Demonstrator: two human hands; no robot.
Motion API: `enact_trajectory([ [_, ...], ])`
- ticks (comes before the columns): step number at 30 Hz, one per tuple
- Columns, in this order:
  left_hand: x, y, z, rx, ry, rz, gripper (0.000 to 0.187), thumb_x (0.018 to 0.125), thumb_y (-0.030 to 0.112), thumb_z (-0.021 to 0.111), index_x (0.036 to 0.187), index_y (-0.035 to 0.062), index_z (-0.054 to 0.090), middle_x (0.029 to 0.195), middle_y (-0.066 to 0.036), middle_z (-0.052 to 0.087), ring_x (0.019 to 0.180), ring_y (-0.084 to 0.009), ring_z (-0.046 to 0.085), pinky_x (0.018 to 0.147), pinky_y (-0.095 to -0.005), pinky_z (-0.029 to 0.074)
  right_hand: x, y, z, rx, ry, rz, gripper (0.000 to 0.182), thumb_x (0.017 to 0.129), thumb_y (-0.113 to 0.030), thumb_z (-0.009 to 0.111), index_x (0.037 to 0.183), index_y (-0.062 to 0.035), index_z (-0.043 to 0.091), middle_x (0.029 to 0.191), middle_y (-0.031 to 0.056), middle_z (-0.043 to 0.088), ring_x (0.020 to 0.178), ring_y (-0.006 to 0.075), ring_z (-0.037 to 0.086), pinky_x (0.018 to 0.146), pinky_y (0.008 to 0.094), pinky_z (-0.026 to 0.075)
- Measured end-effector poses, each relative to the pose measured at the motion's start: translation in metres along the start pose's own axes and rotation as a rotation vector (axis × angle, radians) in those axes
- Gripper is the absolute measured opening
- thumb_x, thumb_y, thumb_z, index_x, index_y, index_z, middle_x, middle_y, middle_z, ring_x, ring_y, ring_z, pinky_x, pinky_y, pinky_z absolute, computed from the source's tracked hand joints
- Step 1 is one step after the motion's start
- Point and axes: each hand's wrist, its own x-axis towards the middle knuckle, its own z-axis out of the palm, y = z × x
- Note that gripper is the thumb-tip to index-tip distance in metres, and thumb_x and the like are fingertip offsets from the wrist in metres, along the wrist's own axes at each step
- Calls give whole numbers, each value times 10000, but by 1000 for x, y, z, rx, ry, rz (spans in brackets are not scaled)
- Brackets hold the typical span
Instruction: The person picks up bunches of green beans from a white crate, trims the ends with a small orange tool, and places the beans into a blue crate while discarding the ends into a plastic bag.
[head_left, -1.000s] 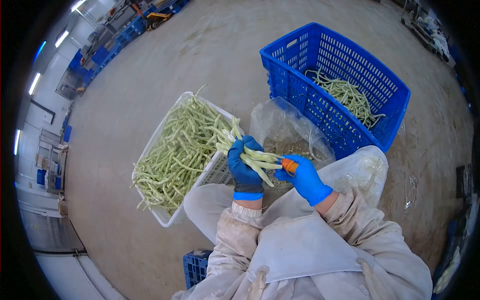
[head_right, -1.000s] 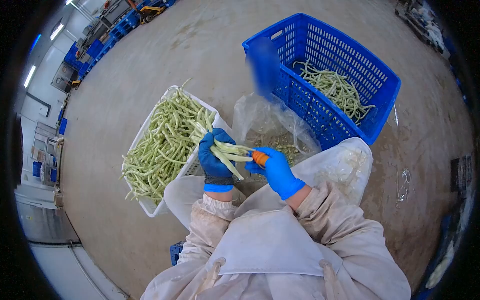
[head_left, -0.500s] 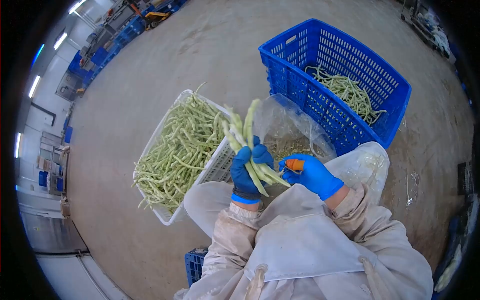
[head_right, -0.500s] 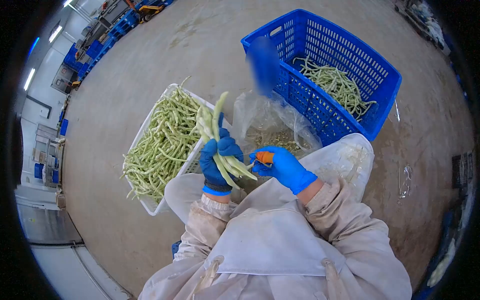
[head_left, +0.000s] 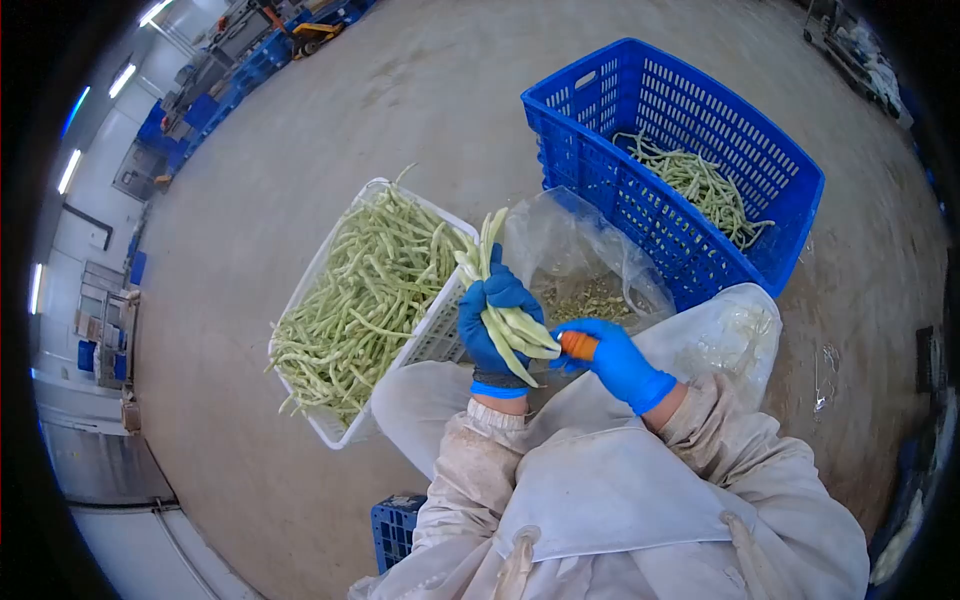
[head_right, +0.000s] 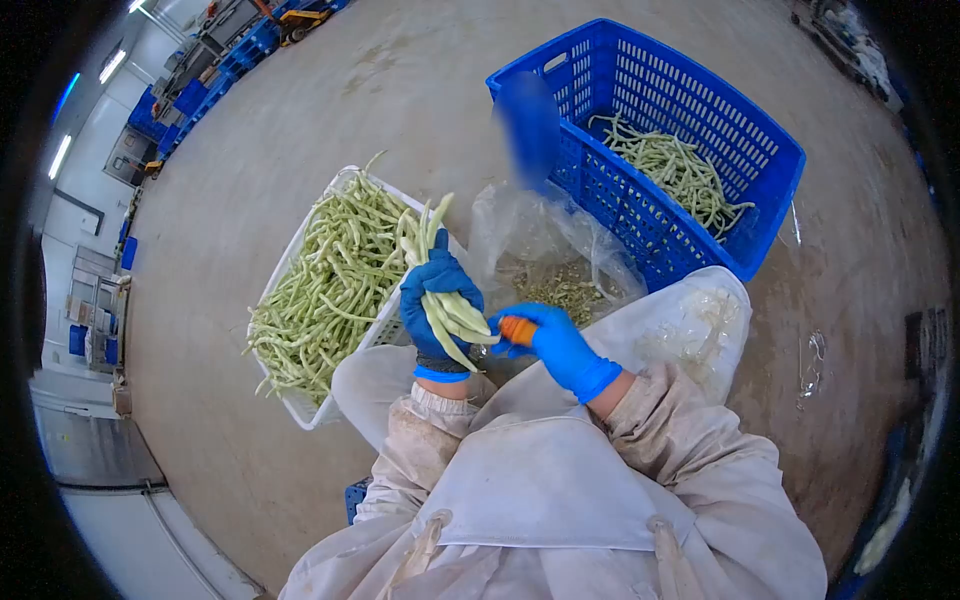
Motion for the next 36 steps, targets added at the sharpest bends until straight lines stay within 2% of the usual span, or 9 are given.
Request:
enact_trajectory([
  [3,-5,-2,7,188,29,-37,538,863,80,518,1356,-3,320,783,2,464,707,-80,473,717,-244,451,-8,-19,1,-58,20,-185,234,887,-196,578,1031,-19,632,975,50,639,870,143,591,761,273,476],
  [12,-6,4,-1,496,109,39,232,898,185,537,1068,35,487,817,-38,506,734,-128,501,703,-267,464,-27,-31,2,-362,-233,-374,177,889,-109,568,1025,-12,625,996,57,621,939,127,557,843,281,440],
  [17,-13,17,-1,1012,194,128,261,860,162,573,1070,22,509,908,-95,573,786,-190,576,717,-319,498,-19,-34,-3,-590,69,-459,145,899,-72,537,996,-19,632,939,48,621,869,124,555,798,287,452],
  [19,-21,12,6,1155,186,-68,295,834,112,588,1101,5,522,960,-157,615,872,-252,614,789,-358,512,-13,-33,-11,-449,59,-338,145,899,-82,541,995,-19,629,930,49,620,859,126,556,793,286,451],
  [21,-27,9,0,1114,161,-164,334,830,116,596,1127,-6,504,1034,-190,602,960,-286,608,869,-399,501,-10,-27,-20,-307,53,-217,146,900,-93,545,995,-19,627,920,51,619,848,127,556,788,285,450],
  [24,-33,13,-6,1136,195,-261,461,820,115,608,1217,-36,429,1138,-231,553,1036,-319,581,941,-424,462,-9,-30,-25,-206,-146,-372,148,889,-115,568,987,-19,623,912,48,621,850,120,557,788,284,451],
  [27,-35,5,-6,972,224,-77,499,817,117,609,1244,-37,403,1157,-242,537,1092,-320,548,958,-428,447,-15,-42,-21,-270,-172,-143,168,885,-143,584,992,-18,617,906,56,626,851,130,568,810,289,451],
  [29,-33,5,-4,910,190,-75,495,819,112,603,1245,-35,396,1175,-243,523,1138,-321,513,984,-435,423,-12,-37,-11,-389,16,-287,185,876,-167,604,988,-20,617,883,57,633,843,146,585,793,293,462],
  [36,-25,10,-1,916,107,-28,497,840,95,571,1289,-2,382,1197,-243,507,1153,-336,500,1015,-454,390,-19,-28,-5,-811,-185,-72,326,826,-228,659,1056,0,620,877,135,662,789,185,613,734,325,480],
])
